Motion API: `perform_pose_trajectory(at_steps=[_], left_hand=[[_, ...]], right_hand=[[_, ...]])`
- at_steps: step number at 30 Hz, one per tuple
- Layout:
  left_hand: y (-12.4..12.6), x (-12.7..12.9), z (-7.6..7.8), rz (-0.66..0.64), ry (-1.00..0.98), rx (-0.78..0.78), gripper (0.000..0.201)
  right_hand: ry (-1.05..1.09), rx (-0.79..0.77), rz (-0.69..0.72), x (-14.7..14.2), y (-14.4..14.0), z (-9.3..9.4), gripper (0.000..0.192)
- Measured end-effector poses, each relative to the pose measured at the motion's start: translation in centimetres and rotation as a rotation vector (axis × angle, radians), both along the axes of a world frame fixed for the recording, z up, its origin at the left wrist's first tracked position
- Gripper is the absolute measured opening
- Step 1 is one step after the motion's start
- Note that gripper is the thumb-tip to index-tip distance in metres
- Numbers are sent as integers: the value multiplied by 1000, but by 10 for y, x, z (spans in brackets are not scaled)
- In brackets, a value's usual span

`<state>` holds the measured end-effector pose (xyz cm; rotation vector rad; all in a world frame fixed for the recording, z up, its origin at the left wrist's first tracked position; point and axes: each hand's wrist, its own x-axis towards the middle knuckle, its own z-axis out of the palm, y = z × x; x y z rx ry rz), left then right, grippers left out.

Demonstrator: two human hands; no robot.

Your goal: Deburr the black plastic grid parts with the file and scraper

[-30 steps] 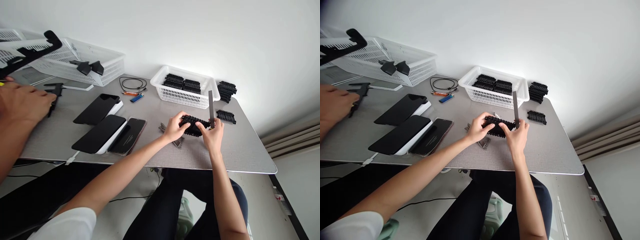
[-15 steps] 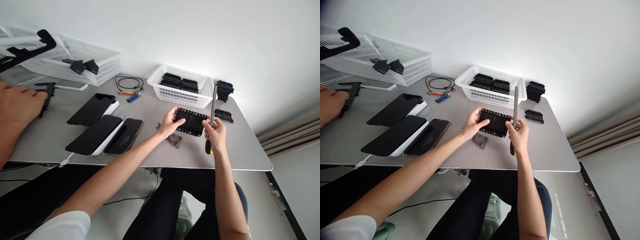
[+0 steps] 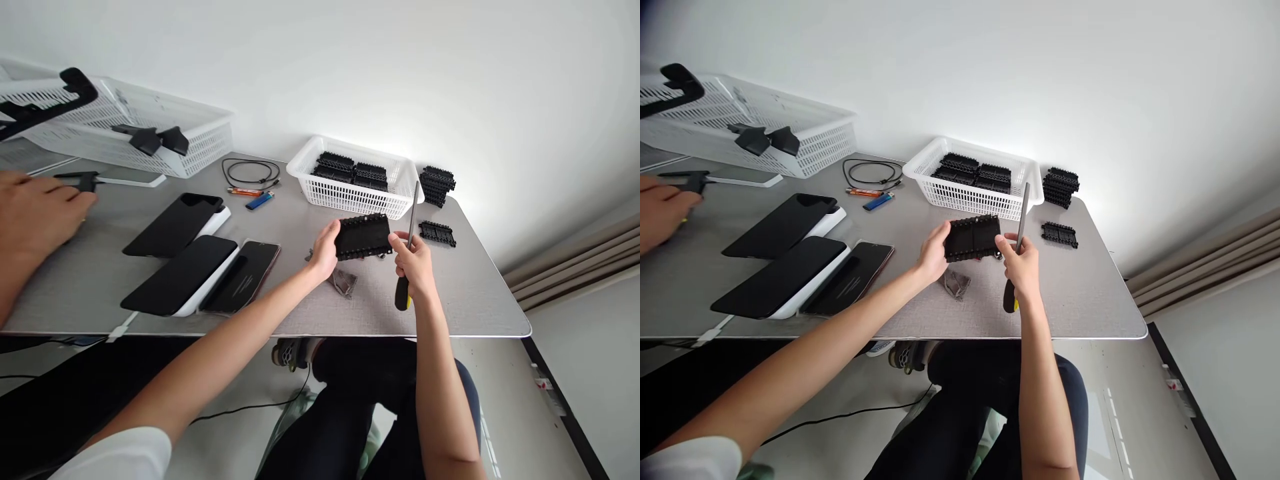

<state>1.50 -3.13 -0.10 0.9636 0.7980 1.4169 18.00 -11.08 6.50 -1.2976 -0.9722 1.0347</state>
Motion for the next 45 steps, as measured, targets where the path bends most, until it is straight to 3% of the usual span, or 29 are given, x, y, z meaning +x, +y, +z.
perform_pose_trajectory(at_steps=[3,7,13,18,23,28,34,45], left_hand=[[2,0,-1,-39,-99,-45,48],[-3,1,3,-108,-78,-33,42],[-14,1,11,-153,164,47,45],[-22,2,16,-195,371,222,41],[-18,1,10,-50,423,349,34],[-13,-1,3,100,431,387,34],[-20,0,5,96,475,418,31],[-22,0,3,106,502,403,30]], right_hand=[[-22,-27,25,-2,3,-10,48],[21,-25,55,-5,5,-28,43],[90,57,-30,1,6,-28,40],[-63,66,-42,2,2,-25,41],[-305,137,-87,-5,-8,-18,50],[-364,137,-39,-14,-19,-8,54],[-455,74,165,-33,-21,-12,49],[-581,90,82,-32,-16,-19,47]])
